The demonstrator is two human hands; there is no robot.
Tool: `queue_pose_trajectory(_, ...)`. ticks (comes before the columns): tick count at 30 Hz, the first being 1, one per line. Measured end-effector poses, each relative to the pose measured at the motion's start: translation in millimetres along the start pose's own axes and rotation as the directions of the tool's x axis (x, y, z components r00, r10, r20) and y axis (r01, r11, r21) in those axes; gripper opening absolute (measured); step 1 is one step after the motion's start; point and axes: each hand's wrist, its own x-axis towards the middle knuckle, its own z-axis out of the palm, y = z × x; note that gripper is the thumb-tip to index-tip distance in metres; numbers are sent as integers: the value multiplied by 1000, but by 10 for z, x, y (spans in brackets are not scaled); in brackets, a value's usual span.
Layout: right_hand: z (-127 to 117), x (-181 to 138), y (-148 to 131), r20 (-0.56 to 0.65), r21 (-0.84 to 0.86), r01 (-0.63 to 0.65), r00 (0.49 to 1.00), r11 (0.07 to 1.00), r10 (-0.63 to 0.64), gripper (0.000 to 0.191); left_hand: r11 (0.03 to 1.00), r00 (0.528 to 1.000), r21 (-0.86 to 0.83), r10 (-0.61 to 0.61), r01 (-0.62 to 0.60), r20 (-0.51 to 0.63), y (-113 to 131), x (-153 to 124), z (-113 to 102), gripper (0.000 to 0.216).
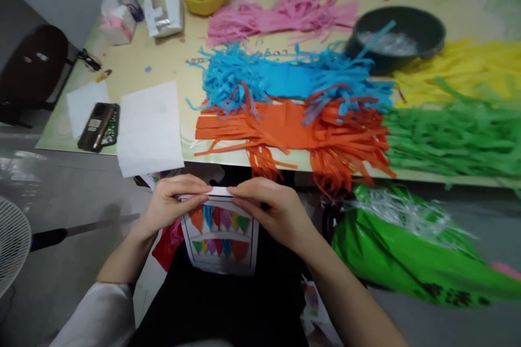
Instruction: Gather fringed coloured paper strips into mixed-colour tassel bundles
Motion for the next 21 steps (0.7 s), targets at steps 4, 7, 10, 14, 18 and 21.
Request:
queue_pose_trajectory(4,204,234,-156,19,34,123,992,992,-124,26,988,998,141,59,-57,-11,86,-167,-315,20)
queue_pose_trajectory(7,324,484,-211,182,52,167,968,985,-173,24,973,998,227,52,-42,-38,104,-357,-589,20)
queue_pose_trajectory(10,454,894,-148,351,-66,172,926,983,-139,19,971,1000,237,-20,20,-3,34,-524,-861,18)
queue_pose_trajectory(14,847,1562,53,316,-394,192,947,899,-64,24,970,989,219,-127,108,75,-210,-553,-1166,16)
queue_pose_trajectory(18,1339,1961,254,469,-485,402,869,777,-157,35,976,974,151,-180,159,135,-552,-373,-1379,15)
queue_pose_trajectory(21,1484,2010,417,526,-514,477,832,713,-177,36,977,971,107,-200,186,134,-805,-228,-1493,16)
